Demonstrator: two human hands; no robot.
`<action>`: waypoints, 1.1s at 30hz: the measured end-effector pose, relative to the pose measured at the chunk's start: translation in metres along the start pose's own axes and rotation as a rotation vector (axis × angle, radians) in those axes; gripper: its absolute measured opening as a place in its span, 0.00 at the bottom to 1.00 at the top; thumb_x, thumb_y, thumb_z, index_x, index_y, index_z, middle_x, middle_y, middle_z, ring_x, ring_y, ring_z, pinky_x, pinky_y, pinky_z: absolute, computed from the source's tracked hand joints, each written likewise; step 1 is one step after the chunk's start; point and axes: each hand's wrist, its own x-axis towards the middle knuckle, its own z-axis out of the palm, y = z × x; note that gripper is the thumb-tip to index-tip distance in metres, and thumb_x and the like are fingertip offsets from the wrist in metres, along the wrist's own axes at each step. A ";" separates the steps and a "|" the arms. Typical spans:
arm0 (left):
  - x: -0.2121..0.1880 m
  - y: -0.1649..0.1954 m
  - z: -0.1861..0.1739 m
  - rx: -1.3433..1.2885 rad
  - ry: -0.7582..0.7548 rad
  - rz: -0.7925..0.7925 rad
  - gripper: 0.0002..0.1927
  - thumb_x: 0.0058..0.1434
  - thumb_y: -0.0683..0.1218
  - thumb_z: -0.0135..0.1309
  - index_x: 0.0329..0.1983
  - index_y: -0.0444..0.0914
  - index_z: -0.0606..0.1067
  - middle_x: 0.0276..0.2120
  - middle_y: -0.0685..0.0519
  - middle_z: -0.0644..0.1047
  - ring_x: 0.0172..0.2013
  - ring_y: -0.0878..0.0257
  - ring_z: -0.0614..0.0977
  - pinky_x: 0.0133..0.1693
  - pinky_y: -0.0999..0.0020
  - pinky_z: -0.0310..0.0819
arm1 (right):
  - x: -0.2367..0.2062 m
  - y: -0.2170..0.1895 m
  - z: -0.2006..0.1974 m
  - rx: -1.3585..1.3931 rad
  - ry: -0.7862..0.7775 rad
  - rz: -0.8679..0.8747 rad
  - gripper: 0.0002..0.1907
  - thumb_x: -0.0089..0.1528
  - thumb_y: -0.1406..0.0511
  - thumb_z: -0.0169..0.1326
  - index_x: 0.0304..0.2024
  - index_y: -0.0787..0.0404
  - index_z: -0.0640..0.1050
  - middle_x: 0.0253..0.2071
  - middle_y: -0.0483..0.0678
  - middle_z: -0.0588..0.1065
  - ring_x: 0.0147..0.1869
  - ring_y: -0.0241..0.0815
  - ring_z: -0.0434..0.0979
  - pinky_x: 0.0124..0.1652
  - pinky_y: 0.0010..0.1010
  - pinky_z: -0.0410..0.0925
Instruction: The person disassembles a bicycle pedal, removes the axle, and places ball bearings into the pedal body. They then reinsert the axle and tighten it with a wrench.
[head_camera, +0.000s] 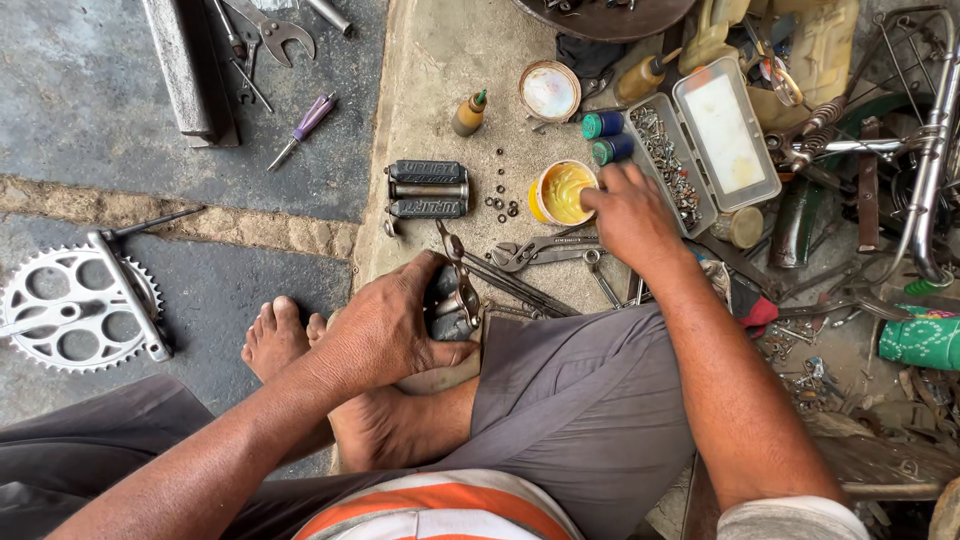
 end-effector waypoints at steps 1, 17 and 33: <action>0.000 -0.001 0.000 0.005 0.043 0.041 0.49 0.39 0.59 0.74 0.61 0.35 0.66 0.42 0.38 0.79 0.45 0.43 0.82 0.46 0.54 0.77 | 0.001 -0.001 -0.001 0.062 0.058 0.007 0.10 0.55 0.73 0.54 0.38 0.56 0.80 0.48 0.49 0.73 0.58 0.53 0.71 0.56 0.43 0.66; -0.013 0.022 -0.006 0.220 0.584 0.553 0.44 0.39 0.49 0.75 0.57 0.36 0.65 0.52 0.42 0.72 0.58 0.43 0.73 0.65 0.40 0.60 | -0.071 -0.195 -0.088 1.169 0.308 -0.135 0.28 0.76 0.50 0.42 0.71 0.60 0.69 0.79 0.60 0.57 0.86 0.57 0.56 0.79 0.46 0.57; -0.022 0.023 -0.007 0.374 0.694 0.607 0.33 0.47 0.46 0.70 0.54 0.36 0.68 0.53 0.44 0.72 0.57 0.45 0.73 0.64 0.38 0.61 | -0.067 -0.208 -0.097 0.593 0.467 -0.113 0.29 0.74 0.47 0.38 0.60 0.60 0.76 0.73 0.61 0.62 0.78 0.60 0.62 0.76 0.49 0.57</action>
